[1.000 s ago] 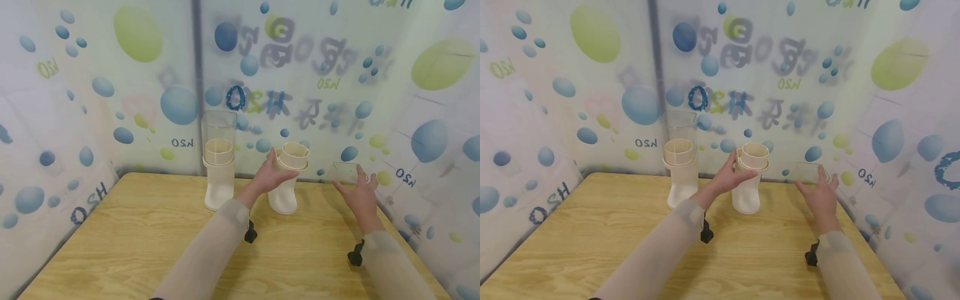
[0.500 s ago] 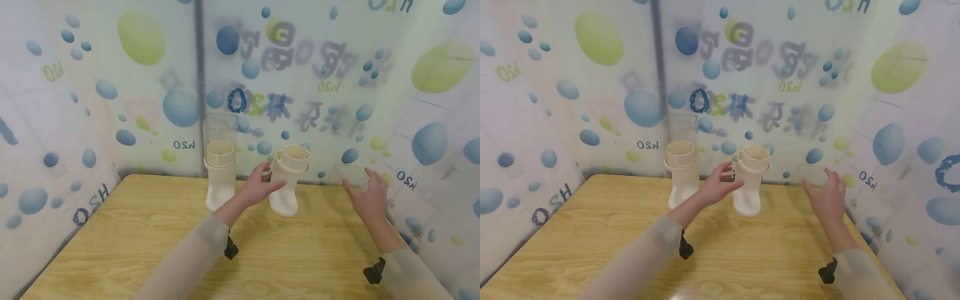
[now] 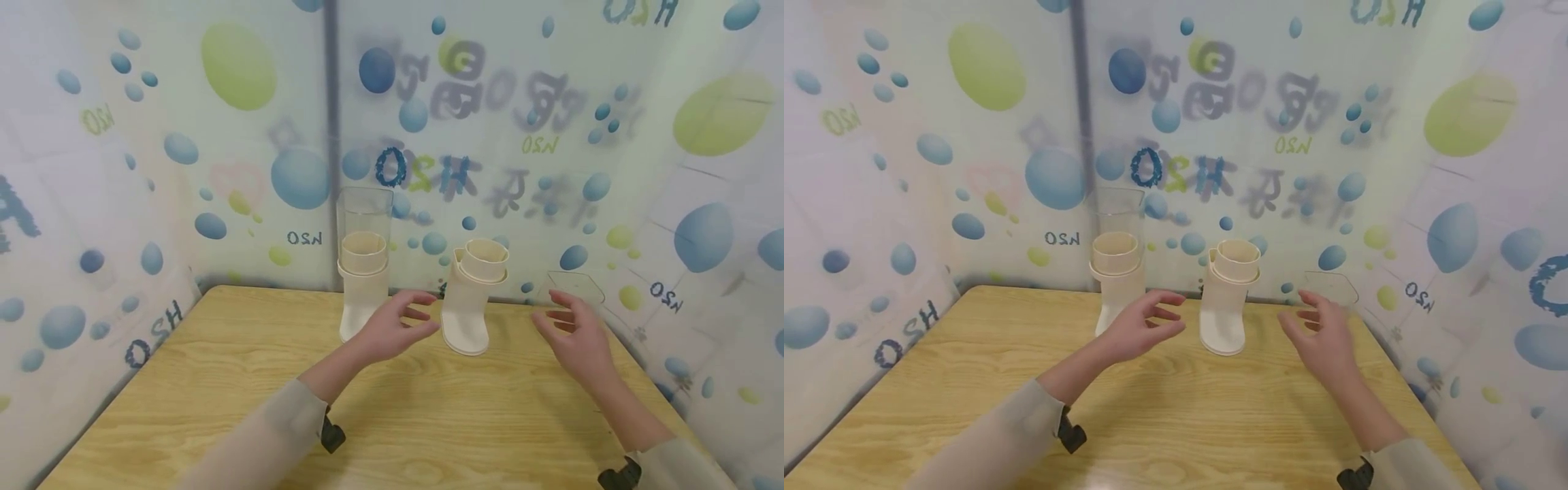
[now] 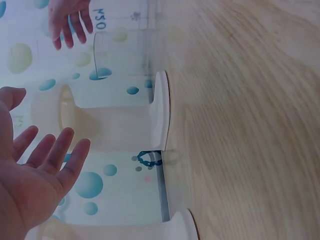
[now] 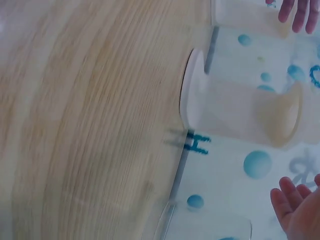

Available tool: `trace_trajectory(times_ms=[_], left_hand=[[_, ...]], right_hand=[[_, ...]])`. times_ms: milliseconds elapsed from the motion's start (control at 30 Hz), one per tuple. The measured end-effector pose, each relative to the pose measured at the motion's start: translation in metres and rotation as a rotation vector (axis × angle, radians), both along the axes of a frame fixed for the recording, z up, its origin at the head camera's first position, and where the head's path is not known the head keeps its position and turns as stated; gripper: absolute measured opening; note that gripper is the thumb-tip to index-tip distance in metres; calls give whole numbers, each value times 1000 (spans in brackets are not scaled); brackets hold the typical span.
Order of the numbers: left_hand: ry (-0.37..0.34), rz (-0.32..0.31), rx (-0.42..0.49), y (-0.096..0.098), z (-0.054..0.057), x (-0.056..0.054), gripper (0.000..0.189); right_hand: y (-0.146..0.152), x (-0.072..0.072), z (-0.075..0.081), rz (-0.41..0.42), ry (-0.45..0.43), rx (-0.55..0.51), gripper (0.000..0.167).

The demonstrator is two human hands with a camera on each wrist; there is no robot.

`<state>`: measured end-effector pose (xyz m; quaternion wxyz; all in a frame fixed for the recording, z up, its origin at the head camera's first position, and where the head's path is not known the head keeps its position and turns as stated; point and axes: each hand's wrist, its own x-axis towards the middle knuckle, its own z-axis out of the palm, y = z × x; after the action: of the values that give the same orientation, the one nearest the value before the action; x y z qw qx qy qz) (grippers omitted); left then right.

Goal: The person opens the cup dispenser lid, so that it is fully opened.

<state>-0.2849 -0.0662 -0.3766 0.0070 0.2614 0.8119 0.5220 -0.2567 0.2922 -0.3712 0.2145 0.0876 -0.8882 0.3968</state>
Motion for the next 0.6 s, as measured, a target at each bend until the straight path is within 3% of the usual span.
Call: trace_trajectory(times_ms=[600], left_hand=[[28, 17, 27, -66, 1, 39, 44]], right_hand=[[-65, 20, -2, 169, -21, 29, 57]])
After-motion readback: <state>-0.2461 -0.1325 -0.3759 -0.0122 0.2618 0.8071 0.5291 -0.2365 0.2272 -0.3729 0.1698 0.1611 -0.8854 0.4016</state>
